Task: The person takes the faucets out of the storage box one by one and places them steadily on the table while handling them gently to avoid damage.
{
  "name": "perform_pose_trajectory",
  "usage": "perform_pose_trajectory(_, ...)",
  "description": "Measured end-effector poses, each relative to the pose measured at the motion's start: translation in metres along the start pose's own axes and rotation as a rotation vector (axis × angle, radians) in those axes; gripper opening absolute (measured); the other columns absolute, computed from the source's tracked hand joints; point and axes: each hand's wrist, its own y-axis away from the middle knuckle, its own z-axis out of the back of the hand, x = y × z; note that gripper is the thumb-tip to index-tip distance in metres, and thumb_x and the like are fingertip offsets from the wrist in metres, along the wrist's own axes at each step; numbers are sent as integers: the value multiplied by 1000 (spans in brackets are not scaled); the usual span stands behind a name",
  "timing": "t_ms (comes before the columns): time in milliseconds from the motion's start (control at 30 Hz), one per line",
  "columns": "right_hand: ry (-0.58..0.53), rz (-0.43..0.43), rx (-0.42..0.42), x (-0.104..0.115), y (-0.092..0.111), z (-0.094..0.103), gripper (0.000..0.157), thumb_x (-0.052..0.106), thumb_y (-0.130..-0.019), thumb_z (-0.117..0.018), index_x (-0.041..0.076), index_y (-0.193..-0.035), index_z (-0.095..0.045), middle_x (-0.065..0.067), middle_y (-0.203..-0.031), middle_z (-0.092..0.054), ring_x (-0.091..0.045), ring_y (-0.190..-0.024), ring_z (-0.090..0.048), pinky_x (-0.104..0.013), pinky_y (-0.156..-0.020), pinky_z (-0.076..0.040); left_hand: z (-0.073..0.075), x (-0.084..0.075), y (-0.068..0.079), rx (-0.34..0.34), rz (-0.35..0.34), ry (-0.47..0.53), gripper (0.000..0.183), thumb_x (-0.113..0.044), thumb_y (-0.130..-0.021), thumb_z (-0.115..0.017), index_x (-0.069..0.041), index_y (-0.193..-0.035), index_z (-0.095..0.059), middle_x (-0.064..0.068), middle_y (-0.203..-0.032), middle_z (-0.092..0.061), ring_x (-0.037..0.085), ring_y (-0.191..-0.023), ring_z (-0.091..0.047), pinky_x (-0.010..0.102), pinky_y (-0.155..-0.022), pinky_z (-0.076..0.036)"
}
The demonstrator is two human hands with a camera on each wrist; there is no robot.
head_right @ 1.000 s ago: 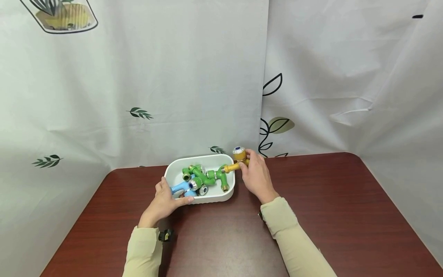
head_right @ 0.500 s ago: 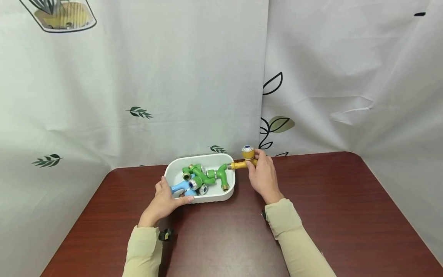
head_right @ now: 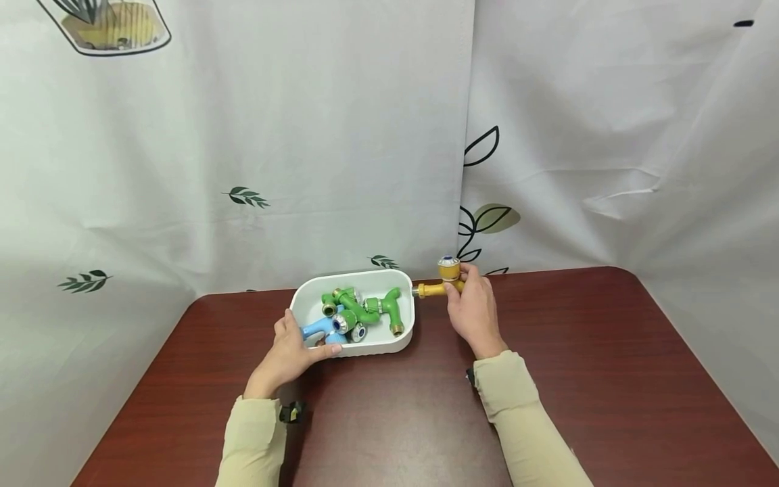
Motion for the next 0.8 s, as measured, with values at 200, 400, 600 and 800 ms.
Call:
perform_pose_trajectory(200, 15, -35, 28, -6, -1, 3, 50, 14, -102, -58, -9, -142, -41, -30, -130, -54, -46, -120, -52, -56, -102, -41, 0, 0, 0, -1, 3, 6, 140, -56, -74, -85, 12, -154, 7, 33, -155, -9, 47, -135, -29, 56, -107, -37)
perform_pose_trajectory(400, 34, -27, 40, -11, -2, 3, 49, 14, -101, -58, -10, -140, -42, -31, -127, -57, -46, -116, -54, -57, -99, -42, 0, -1, 0, -2, 0, 2, 140, -57, -73, -85, 12, -154, 7, 33, -155, -9, 47, -136, -27, 56, -107, -37)
perform_pose_trajectory(600, 51, -31, 83, -13, -3, 1, 47, 14, -99, -60, -9, -137, -45, -29, -124, -62, -43, -111, -59, -54, -95, -44, 1, -1, 0, -2, -2, -6, 141, -57, -73, -85, 13, -154, 7, 34, -154, -9, 48, -136, -28, 56, -107, -37)
perform_pose_trajectory(800, 80, -64, 134, -13, -2, 0, 46, 14, -99, -60, -10, -136, -46, -30, -125, -62, -43, -113, -59, -53, -96, -44, 0, -1, 0, -2, -1, -3, 141, -58, -73, -85, 13, -154, 7, 33, -155, -9, 48, -136, -28, 57, -107, -37)
